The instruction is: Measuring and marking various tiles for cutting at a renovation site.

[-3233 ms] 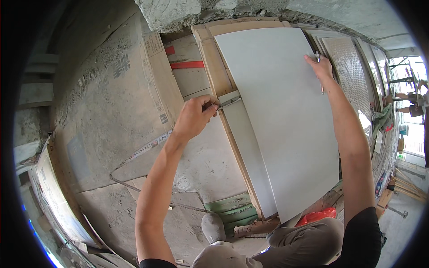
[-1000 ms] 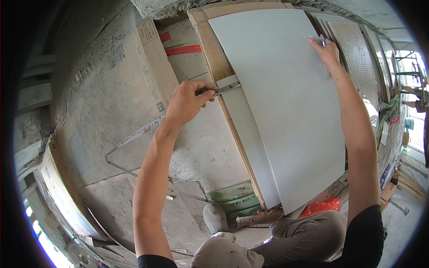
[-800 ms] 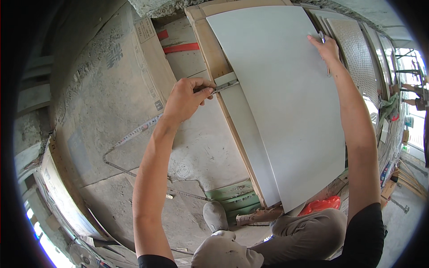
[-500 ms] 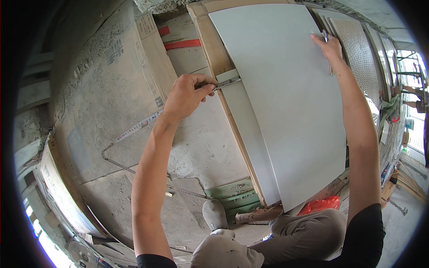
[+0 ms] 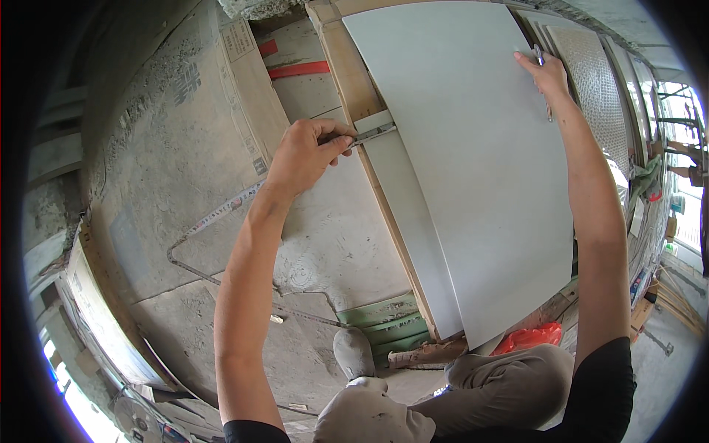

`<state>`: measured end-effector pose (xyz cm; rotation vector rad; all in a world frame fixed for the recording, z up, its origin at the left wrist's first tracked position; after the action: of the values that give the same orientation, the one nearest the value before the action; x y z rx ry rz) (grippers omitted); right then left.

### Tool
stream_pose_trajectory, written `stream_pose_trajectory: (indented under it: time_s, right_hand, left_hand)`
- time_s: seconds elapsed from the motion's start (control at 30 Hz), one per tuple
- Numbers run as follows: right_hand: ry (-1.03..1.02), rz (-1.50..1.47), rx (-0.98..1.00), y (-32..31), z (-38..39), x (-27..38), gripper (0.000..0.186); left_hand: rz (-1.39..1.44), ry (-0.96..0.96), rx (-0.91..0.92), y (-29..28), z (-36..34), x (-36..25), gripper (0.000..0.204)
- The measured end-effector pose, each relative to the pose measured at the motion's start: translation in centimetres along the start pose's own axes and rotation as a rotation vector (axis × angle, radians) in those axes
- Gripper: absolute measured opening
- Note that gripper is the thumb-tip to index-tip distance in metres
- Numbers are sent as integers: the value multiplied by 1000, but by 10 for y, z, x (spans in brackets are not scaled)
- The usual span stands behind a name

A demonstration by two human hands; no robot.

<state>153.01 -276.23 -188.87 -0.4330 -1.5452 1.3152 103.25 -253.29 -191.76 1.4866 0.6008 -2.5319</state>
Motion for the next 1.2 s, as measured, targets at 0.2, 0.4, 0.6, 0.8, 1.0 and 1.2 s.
stream_pose_trajectory:
  time_s: [0.2,0.4,0.6,0.8,1.0,1.2]
  right_hand:
    - [23,22,-7,-1,-1,-2,66]
    - [16,15,-19,-3,6,4,65]
    - [11,28,-8,0,12,10,65]
    - [-245,353,-303,-27,5,-11,61]
    - [-93,73,-156,-49,154,46,60]
    - [-228,113,16,-19,221,-19,53]
  left_hand:
    - [9,-7,9,0,-1,-2,22]
    - [13,-35,15,0,1,-4,22]
    - [35,-31,10,0,7,-4,22]
    - [16,75,17,6,-4,-10,21]
    - [124,-272,243,102,164,8,18]
    - [401,-488,562,258,263,82,24]
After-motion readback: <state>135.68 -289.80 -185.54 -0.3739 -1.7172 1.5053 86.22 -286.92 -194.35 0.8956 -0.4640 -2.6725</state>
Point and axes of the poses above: each hand's wrist, its own z-axis away from the middle knuckle, its own y-axis out of the palm, x = y × z, the point moved 8 cm from there along -z, towards the middle knuckle, and after that the axes turned 3 degrees about x, right-handed, at the moved point
